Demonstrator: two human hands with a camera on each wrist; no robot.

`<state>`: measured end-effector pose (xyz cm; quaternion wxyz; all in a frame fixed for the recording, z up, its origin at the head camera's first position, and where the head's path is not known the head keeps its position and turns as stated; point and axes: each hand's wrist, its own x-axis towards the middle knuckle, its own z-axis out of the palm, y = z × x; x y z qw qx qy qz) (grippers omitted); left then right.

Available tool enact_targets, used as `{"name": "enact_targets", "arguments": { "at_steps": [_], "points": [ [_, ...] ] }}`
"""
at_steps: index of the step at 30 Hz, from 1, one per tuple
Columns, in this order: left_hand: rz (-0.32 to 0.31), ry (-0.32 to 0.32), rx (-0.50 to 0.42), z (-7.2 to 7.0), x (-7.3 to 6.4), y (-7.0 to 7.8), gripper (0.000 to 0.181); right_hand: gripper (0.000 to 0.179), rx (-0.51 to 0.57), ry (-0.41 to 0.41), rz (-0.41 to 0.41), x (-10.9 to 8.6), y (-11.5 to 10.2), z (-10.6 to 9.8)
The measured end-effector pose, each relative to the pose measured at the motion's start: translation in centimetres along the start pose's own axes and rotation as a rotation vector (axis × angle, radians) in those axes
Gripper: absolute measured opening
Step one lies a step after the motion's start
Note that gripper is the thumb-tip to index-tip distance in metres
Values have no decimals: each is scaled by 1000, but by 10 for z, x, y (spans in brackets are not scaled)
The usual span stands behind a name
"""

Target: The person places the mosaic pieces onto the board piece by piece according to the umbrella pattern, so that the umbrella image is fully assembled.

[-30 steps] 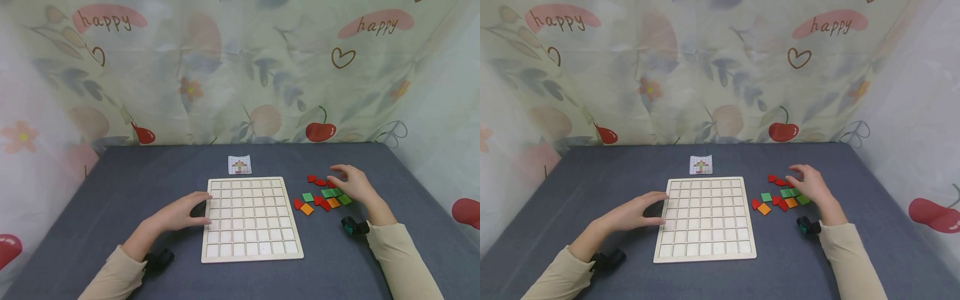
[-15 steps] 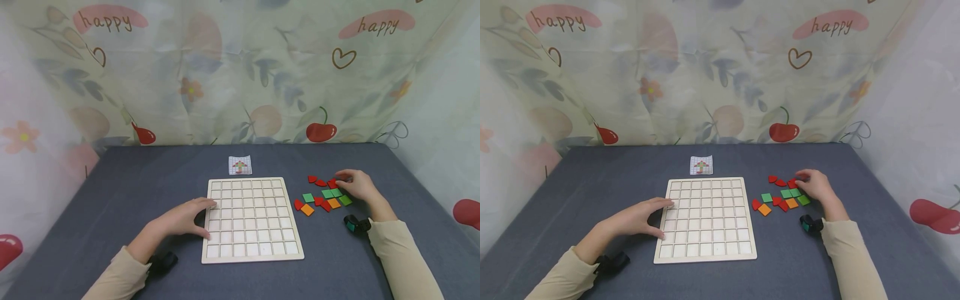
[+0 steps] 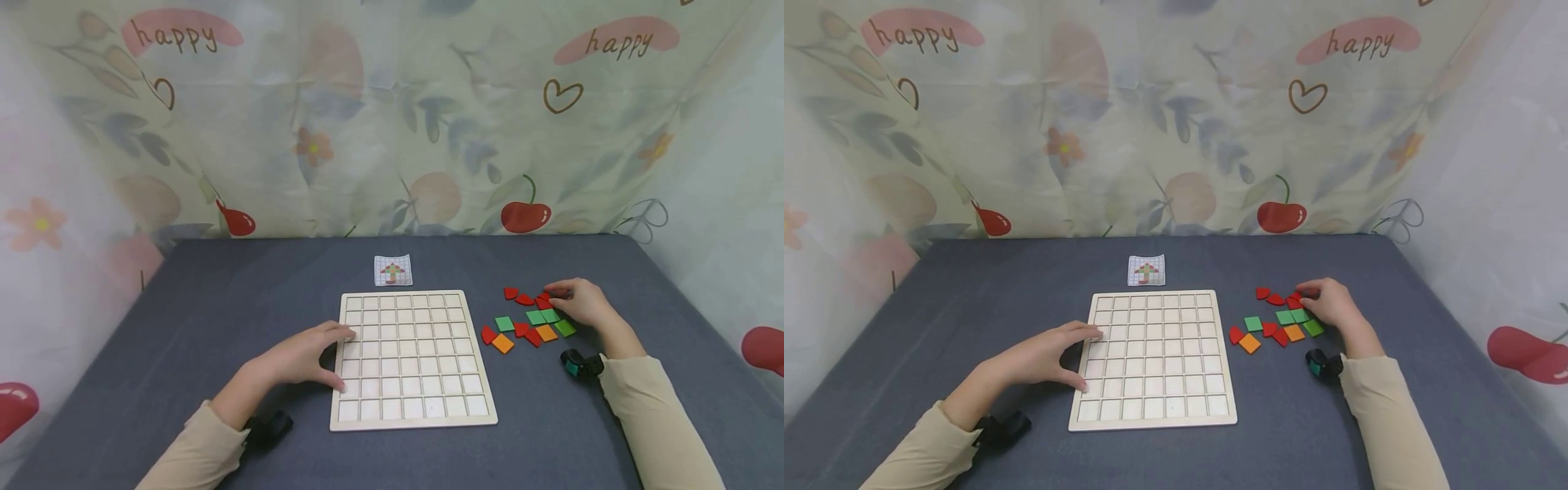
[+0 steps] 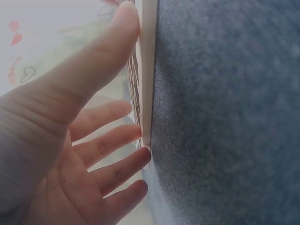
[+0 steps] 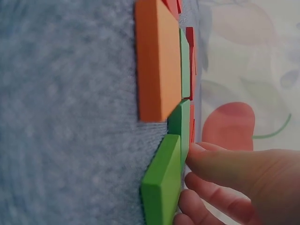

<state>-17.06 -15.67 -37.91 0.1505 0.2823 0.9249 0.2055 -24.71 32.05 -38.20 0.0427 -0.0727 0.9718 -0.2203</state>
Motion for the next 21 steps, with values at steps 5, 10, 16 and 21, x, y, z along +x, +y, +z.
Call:
{"name": "enact_targets", "arguments": {
  "at_steps": [5,10,16,21],
  "points": [
    [-2,-1,4,0,0,0,82,32,-14,-4,-6,2,1,1],
    [-7,-5,4,1,1,0,82,29,-25,8,-7,3,1,3],
    [-15,-9,5,1,2,0,82,29,-28,15,-6,2,-2,1],
    [-17,-9,0,0,2,0,82,32,13,16,-36,0,-18,-4]
  ]
}}
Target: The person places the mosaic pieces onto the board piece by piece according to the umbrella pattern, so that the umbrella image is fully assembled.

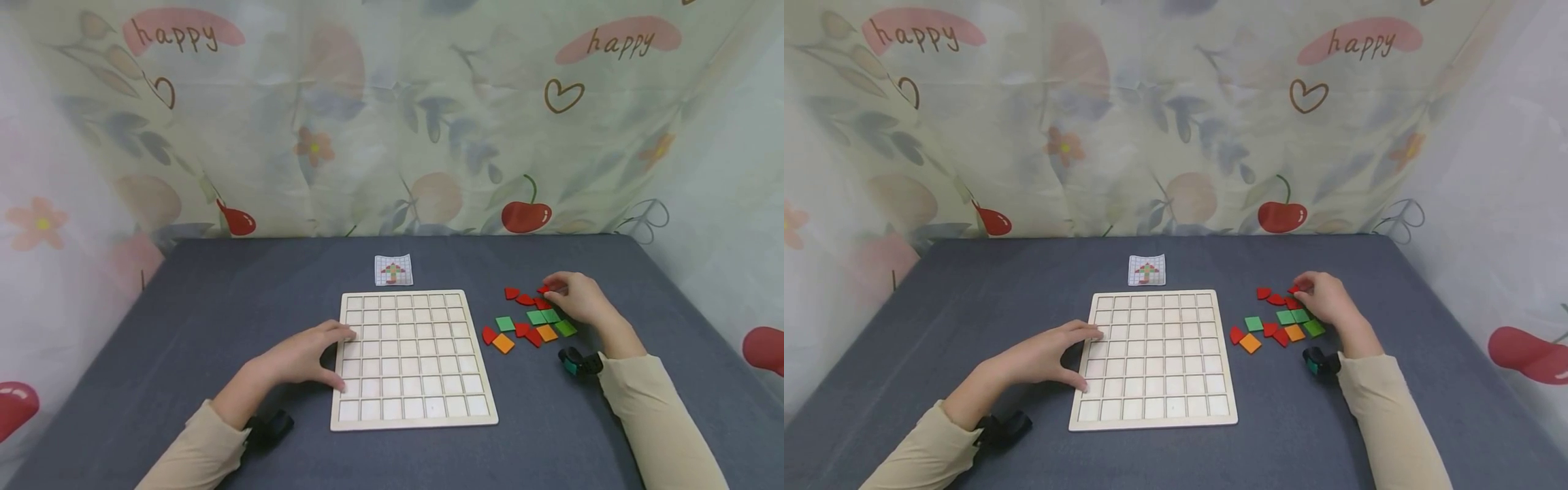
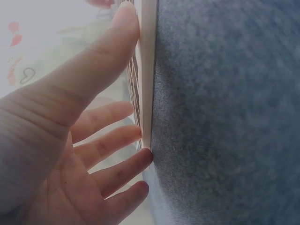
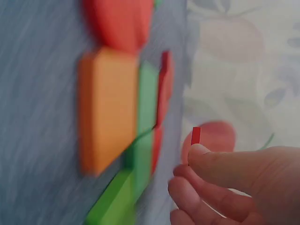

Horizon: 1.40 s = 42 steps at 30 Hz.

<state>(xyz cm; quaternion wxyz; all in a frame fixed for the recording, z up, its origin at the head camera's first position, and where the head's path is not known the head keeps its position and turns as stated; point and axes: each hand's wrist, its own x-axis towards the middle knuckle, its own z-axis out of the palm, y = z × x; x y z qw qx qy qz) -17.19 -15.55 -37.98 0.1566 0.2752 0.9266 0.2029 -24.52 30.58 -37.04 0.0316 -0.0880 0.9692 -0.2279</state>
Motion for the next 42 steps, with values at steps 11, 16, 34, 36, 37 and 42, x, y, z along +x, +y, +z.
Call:
{"name": "enact_targets", "arguments": {
  "at_steps": [11,16,34,36,37,42],
  "points": [
    [14,9,4,-1,-2,1,81,31,129,-26,-107,5,-53,16],
    [21,10,3,-1,-2,1,81,30,178,-52,-195,7,-75,28],
    [1,-14,-18,-1,-1,0,82,30,242,-173,-286,21,-128,66],
    [-2,-16,-22,-2,-1,1,82,30,235,-185,-298,23,-133,69],
    [-2,-15,-22,-2,-1,1,82,29,232,-191,-303,24,-135,71],
    [9,-12,-20,-1,-2,1,81,27,208,-215,-331,31,-145,78]
  ]
}}
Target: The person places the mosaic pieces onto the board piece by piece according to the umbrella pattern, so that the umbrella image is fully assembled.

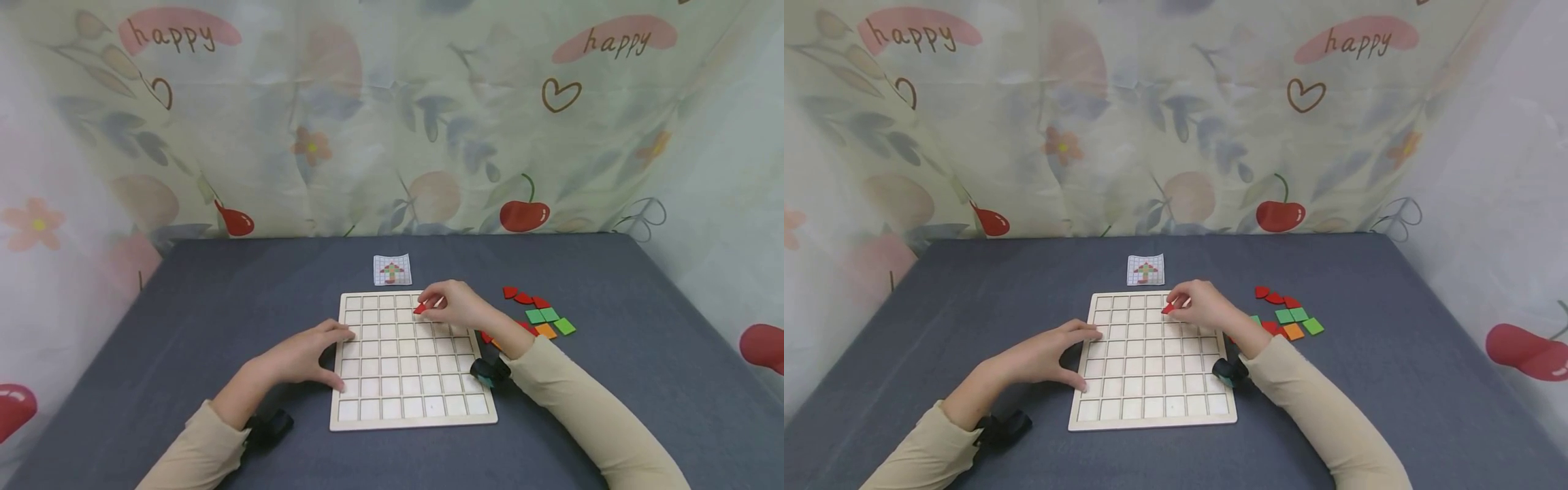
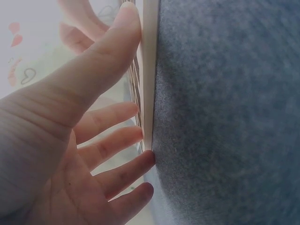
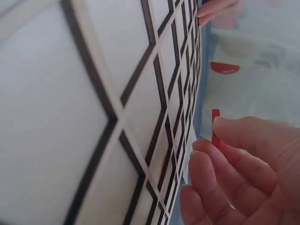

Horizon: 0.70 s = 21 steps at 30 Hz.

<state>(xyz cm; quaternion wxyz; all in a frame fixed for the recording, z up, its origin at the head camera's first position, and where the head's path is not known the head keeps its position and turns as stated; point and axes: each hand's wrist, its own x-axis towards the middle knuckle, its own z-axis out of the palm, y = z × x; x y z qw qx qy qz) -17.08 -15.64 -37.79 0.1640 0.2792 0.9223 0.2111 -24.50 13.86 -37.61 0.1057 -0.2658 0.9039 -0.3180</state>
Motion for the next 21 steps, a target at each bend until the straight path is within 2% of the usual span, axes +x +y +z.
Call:
{"name": "enact_targets", "arguments": {
  "at_steps": [4,11,21],
  "points": [
    [2,3,0,0,0,0,81,25,-16,-17,-17,7,-4,6],
    [-10,0,2,1,1,-1,81,17,-27,-52,15,17,-14,15],
    [-17,-3,6,0,1,-1,81,15,-79,-63,36,23,-21,19]
  ]
}}
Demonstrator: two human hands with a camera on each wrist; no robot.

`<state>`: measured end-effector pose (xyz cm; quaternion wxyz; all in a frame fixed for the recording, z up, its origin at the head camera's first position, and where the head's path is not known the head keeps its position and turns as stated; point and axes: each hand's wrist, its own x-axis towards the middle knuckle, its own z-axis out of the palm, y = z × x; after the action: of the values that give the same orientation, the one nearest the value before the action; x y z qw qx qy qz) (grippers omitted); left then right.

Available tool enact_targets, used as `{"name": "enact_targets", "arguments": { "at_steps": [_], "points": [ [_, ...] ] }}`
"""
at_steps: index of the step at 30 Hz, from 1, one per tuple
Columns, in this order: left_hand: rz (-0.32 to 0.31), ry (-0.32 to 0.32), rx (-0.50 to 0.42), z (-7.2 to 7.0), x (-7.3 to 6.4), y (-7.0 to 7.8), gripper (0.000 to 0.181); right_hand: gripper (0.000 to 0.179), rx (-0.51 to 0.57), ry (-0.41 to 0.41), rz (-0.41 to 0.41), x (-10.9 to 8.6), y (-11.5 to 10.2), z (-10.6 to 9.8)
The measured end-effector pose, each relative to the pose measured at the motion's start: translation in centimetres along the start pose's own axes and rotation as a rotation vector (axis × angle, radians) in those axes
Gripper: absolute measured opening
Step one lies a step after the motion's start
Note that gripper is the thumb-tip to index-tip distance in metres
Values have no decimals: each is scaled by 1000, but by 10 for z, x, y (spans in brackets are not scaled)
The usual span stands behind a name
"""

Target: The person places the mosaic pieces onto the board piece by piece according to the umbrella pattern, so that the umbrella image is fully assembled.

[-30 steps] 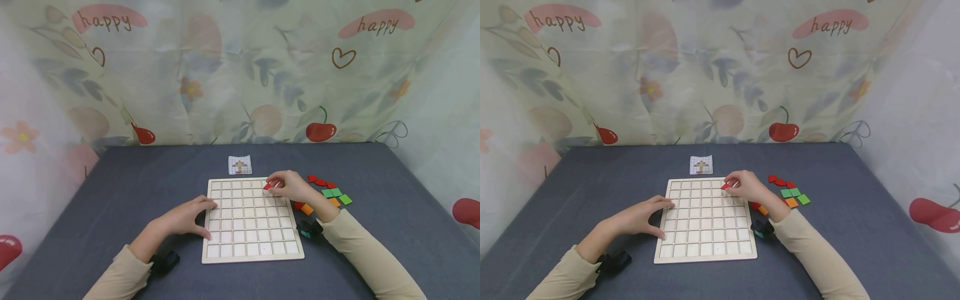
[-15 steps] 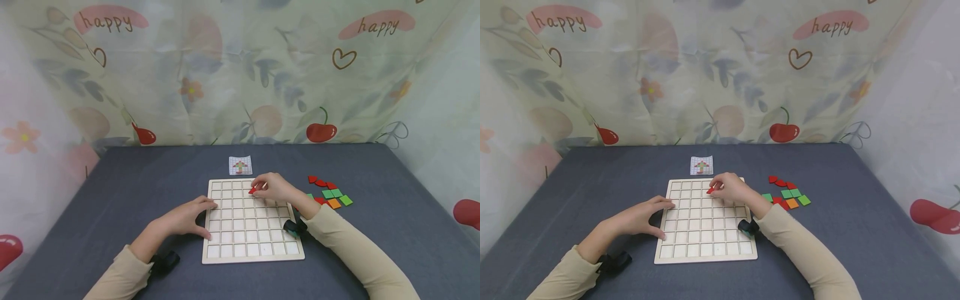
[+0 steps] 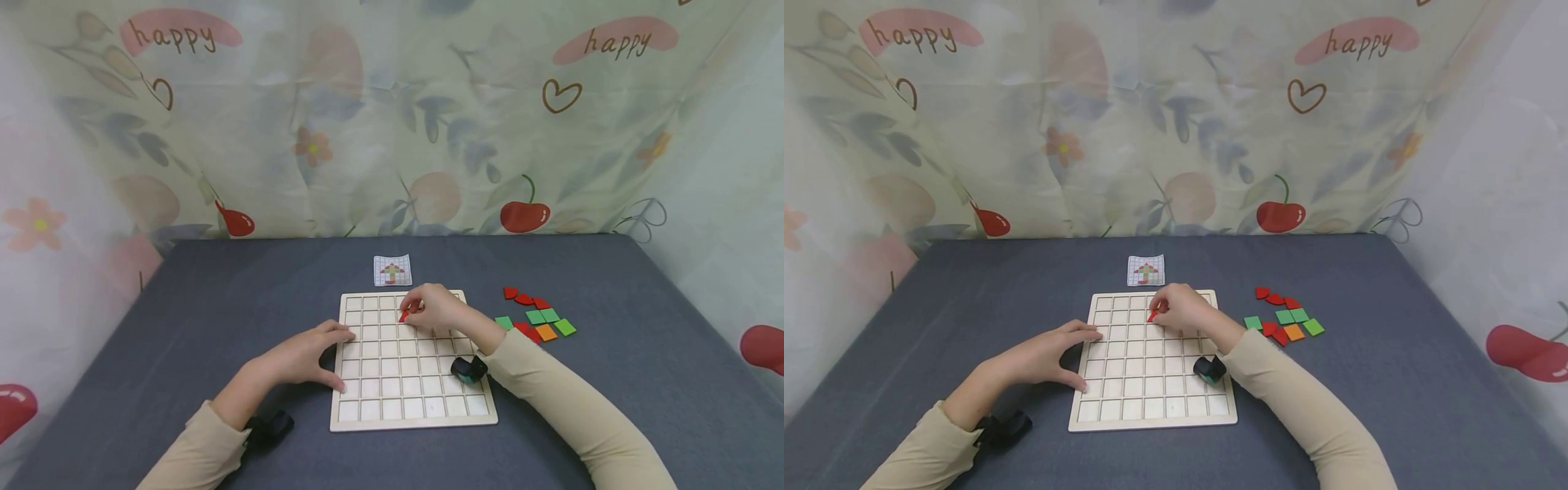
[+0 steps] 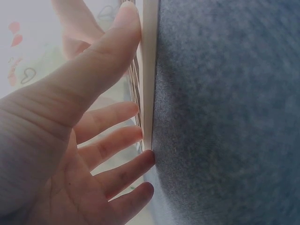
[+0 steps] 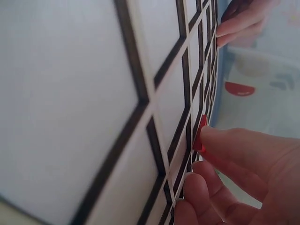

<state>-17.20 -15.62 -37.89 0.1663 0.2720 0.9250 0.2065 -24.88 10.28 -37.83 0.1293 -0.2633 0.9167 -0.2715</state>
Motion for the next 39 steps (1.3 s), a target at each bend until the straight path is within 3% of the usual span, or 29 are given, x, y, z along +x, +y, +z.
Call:
{"name": "enact_targets", "arguments": {
  "at_steps": [13,19,29,34,39],
  "points": [
    [10,4,0,1,0,-1,81,16,8,1,7,-1,-1,0],
    [11,0,0,1,0,-2,81,22,46,7,20,-11,6,-15],
    [-21,-6,-3,0,0,1,82,29,76,103,81,-43,40,-53],
    [-21,-4,-3,0,1,1,82,30,78,103,128,-60,59,-67],
    [-10,1,-1,-1,0,1,82,31,59,170,188,-70,86,-77]
  ]
}}
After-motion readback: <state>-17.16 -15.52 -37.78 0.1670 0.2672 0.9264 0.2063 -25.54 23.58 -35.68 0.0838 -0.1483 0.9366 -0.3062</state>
